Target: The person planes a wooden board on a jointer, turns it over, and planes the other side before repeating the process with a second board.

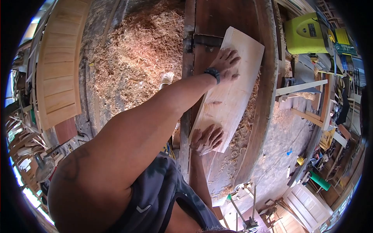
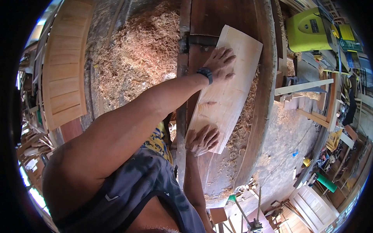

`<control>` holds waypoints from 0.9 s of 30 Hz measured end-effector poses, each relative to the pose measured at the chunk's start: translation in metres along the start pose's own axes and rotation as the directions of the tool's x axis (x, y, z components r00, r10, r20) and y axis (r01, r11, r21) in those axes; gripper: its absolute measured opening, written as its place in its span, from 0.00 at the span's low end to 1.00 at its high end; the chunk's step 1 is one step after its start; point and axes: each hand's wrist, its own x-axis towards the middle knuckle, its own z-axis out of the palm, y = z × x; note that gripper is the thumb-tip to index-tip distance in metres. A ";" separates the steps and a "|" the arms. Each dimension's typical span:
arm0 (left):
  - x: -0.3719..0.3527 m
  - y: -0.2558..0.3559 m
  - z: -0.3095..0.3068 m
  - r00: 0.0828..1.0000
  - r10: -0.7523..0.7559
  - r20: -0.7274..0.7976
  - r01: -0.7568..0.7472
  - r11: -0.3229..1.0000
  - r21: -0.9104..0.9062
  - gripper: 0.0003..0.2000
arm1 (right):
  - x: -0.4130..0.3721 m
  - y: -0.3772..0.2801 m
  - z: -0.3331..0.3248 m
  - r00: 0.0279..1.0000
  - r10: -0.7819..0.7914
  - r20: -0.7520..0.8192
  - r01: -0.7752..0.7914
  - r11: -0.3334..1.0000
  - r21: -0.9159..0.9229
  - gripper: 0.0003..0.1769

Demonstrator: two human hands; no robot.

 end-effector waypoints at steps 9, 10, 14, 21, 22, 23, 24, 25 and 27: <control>0.008 -0.008 0.002 0.998 0.000 -0.060 -0.003 0.999 -0.047 0.36 | 0.010 -0.005 0.000 1.000 -0.013 -0.001 0.013 1.000 -0.024 0.42; 0.008 -0.009 0.002 0.997 0.004 -0.071 -0.008 0.998 -0.057 0.36 | 0.011 -0.005 0.000 1.000 -0.013 0.006 0.013 1.000 -0.025 0.42; 0.011 -0.012 0.005 0.996 0.010 -0.090 -0.015 0.998 -0.057 0.36 | 0.015 -0.008 0.000 1.000 -0.015 0.018 0.015 1.000 -0.017 0.43; 0.019 -0.017 0.008 0.999 -0.017 -0.049 0.016 1.000 -0.020 0.36 | 0.023 -0.013 -0.001 1.000 -0.010 0.028 0.010 1.000 -0.008 0.43; 0.020 -0.018 0.008 0.999 -0.019 -0.038 0.018 1.000 -0.018 0.37 | 0.025 -0.013 -0.001 0.999 -0.010 0.031 0.011 1.000 -0.013 0.43; 0.021 -0.019 0.008 0.999 -0.020 -0.028 0.020 1.000 -0.015 0.37 | 0.026 -0.014 -0.001 0.999 -0.010 0.033 0.011 1.000 -0.017 0.43; 0.023 -0.021 0.009 0.999 -0.020 -0.027 0.019 1.000 -0.016 0.37 | 0.028 -0.015 -0.001 0.999 -0.009 0.033 0.010 1.000 -0.018 0.43; 0.024 -0.022 0.010 1.000 -0.018 -0.025 0.018 1.000 -0.005 0.37 | 0.030 -0.016 -0.001 1.000 -0.012 0.028 0.012 1.000 -0.011 0.42; 0.026 -0.025 0.011 1.000 -0.016 -0.023 0.016 1.000 0.004 0.37 | 0.032 -0.017 -0.001 1.000 -0.014 0.022 0.014 1.000 -0.005 0.42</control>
